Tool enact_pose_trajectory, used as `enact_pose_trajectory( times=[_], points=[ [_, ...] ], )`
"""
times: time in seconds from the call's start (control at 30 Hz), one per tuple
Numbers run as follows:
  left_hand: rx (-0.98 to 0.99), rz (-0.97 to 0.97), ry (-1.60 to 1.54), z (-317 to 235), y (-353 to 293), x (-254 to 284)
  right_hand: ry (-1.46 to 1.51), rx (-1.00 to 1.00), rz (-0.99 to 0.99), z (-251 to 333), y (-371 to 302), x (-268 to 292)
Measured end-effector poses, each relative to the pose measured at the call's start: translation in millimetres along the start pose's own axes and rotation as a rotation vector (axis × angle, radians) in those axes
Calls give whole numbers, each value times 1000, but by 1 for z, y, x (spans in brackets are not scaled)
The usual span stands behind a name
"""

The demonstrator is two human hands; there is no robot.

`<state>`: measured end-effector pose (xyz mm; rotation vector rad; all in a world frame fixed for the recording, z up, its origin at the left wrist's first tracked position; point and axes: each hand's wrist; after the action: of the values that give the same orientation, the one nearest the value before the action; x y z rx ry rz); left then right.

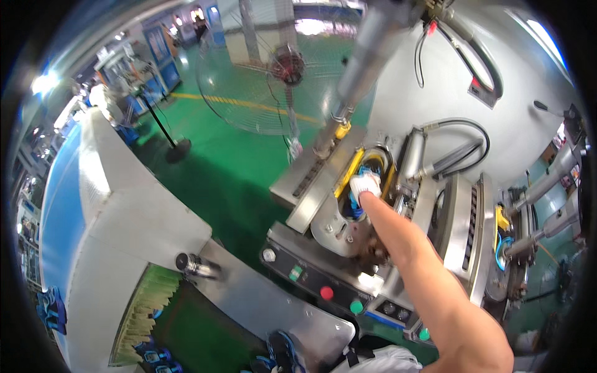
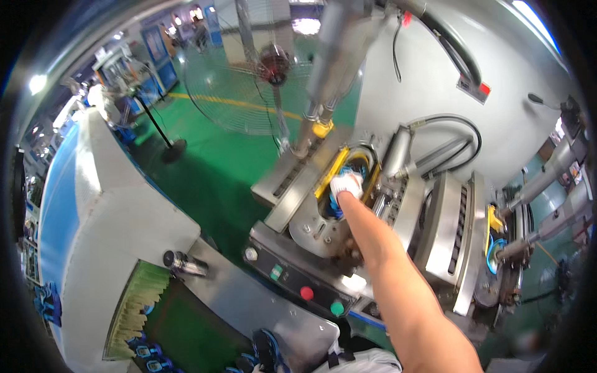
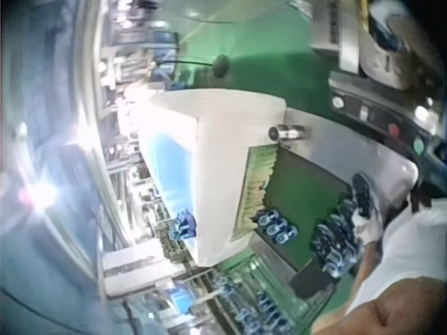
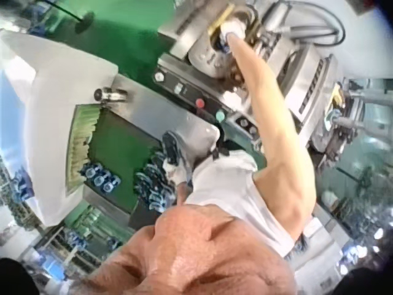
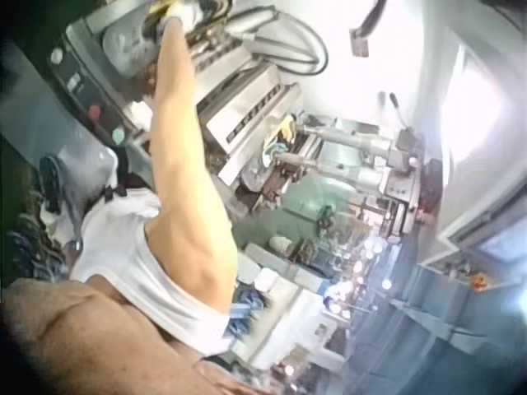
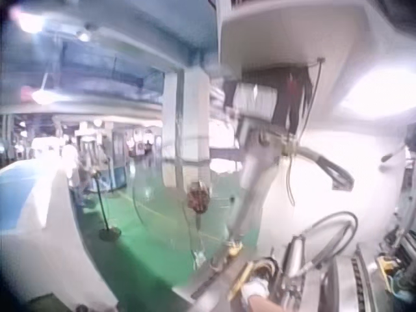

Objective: The person places shoes into a pressing machine, operates the machine with buttons, removes the pressed shoes, and transfers shoes to and from a conveyor belt.

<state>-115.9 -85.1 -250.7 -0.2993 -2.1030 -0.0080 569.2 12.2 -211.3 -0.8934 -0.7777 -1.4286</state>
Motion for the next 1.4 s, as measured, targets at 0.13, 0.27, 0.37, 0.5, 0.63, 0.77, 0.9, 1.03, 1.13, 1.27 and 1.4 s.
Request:
enact_pose_trajectory(
  times=[0.13,0.27,0.37,0.5,0.63,0.77,0.9,1.03,1.13,1.27,1.4],
  points=[
    [191,-212,-174,18,-30,-44,-132,16,-185,27,-16,-14],
    [403,-260,-391,-14,-22,-33,-806,670,221,46,-41,47],
    [181,-269,-325,4,-3,-64,-231,362,372,0,32,60],
    [289,-117,-319,20,-1,-47,604,6,428,-3,-7,61],
    [165,-126,-296,51,-22,-12,564,700,275,-13,-252,106],
    [-148,-236,-426,55,25,66,214,882,227,-108,-389,103],
    [-110,-423,-218,180,116,132,-325,782,314,-199,-383,25],
    [158,-573,232,350,179,198,-654,747,334,-176,-390,43],
    [351,-532,214,385,232,218,-769,690,377,-236,-384,61],
    [183,-428,238,463,260,228,-561,737,370,-225,-483,89],
    [137,-314,275,459,265,234,-366,441,656,-193,-543,98]
  ],
)
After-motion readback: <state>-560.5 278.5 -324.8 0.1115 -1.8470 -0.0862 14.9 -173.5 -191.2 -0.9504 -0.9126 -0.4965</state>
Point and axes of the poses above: each hand's wrist, its own y-axis towards the middle knuckle, its own x-axis out of the back of the hand, z = x × y, and after that the axes turned 2 degrees about -x, right-handed
